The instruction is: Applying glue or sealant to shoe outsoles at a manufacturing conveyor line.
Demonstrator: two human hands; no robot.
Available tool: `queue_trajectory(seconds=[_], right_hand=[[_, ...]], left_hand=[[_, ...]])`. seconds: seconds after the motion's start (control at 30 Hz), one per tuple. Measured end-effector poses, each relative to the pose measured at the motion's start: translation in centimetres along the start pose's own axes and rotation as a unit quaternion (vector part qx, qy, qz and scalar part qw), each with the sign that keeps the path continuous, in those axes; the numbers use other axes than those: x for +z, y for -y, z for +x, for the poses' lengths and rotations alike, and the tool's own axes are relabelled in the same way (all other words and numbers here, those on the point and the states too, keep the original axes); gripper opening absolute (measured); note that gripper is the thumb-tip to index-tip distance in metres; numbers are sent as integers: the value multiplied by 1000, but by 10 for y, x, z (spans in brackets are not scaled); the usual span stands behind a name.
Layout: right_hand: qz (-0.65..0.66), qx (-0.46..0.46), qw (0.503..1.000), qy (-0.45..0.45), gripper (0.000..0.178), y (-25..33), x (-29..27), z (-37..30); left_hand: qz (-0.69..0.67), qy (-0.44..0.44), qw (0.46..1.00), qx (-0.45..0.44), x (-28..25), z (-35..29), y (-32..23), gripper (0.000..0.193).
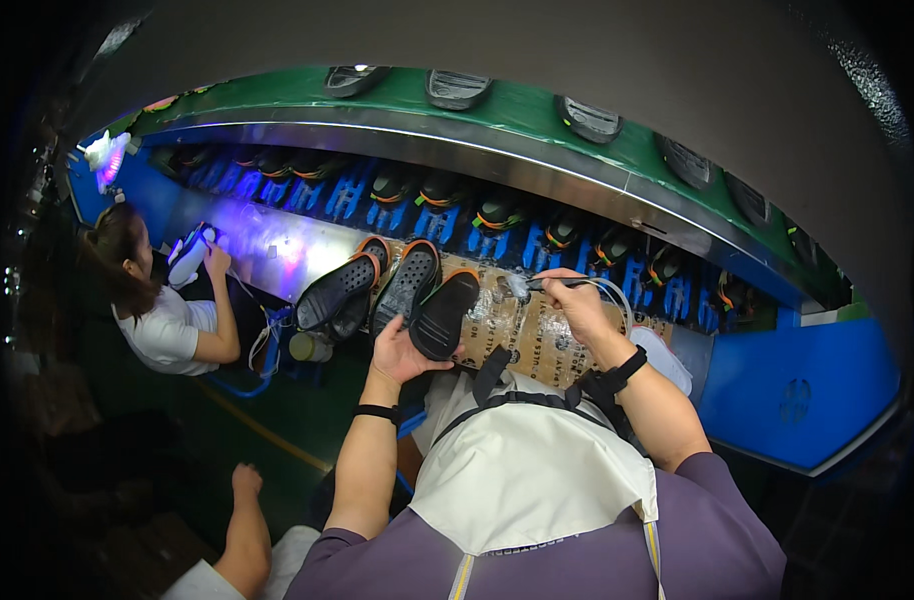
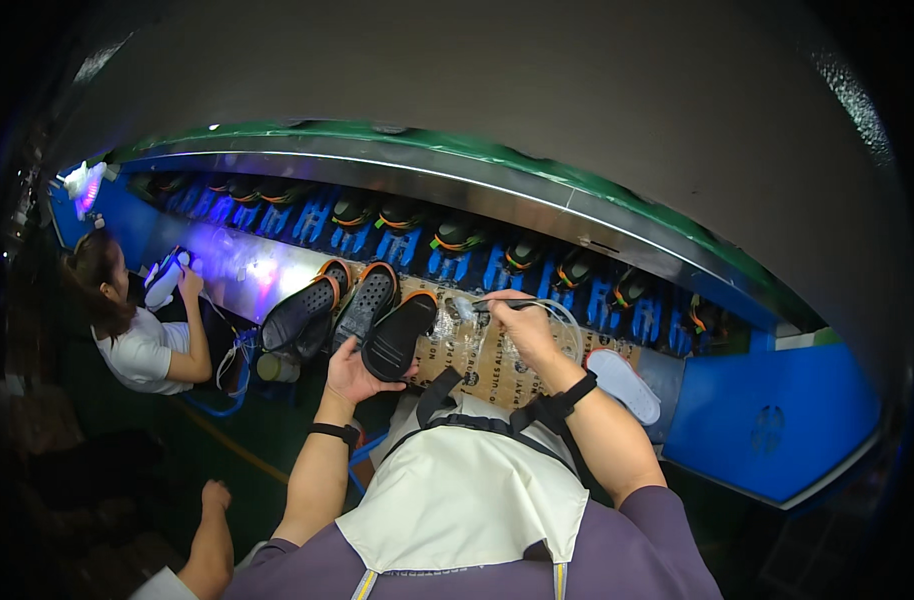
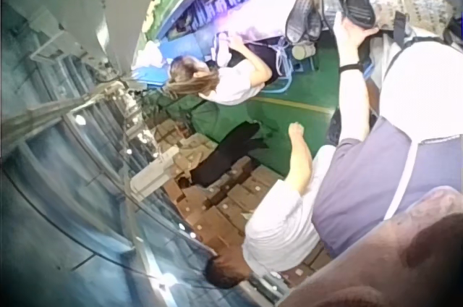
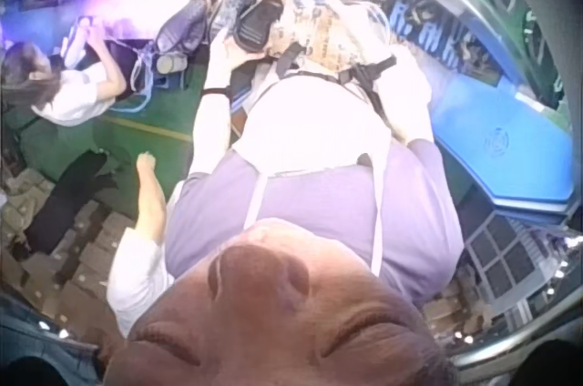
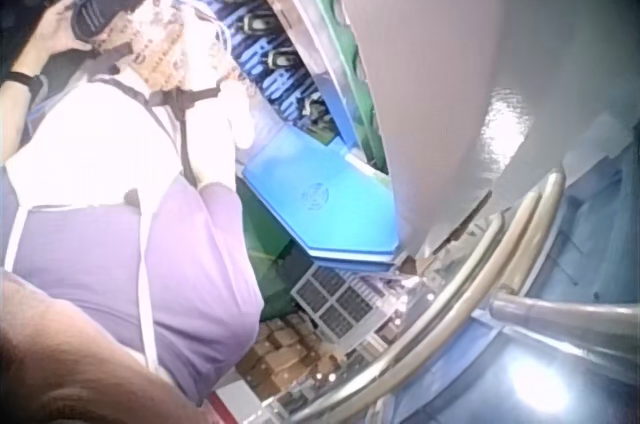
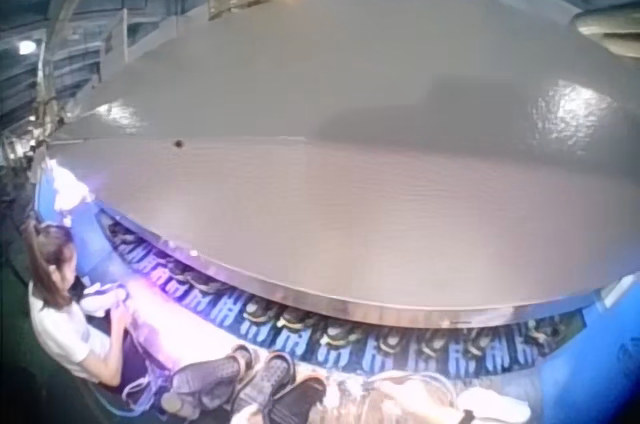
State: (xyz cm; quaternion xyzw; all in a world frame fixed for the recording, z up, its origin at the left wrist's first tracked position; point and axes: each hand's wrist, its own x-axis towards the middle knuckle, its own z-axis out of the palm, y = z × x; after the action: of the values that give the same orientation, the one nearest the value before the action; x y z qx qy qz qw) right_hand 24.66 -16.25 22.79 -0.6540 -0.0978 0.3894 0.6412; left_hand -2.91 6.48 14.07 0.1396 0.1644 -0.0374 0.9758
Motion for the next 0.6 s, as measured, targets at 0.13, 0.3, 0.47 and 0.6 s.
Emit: queue_trajectory(seconds=[0.13,0.3,0.47,0.6], right_hand=[[-54,13,998,8,18,-13,20,11],[-95,-46,994,30,18,-4,53,29],[-103,-189,976,-3,21,33,79,41],[-108,-276,955,0,21,67,101,21]], left_hand=[[-144,-4,989,-40,-3,15,8,83],[-119,-51,991,25,23,36,29,77],[-92,-8,991,97,84,46,38,78],[-24,-1,985,170,102,46,34,73]])
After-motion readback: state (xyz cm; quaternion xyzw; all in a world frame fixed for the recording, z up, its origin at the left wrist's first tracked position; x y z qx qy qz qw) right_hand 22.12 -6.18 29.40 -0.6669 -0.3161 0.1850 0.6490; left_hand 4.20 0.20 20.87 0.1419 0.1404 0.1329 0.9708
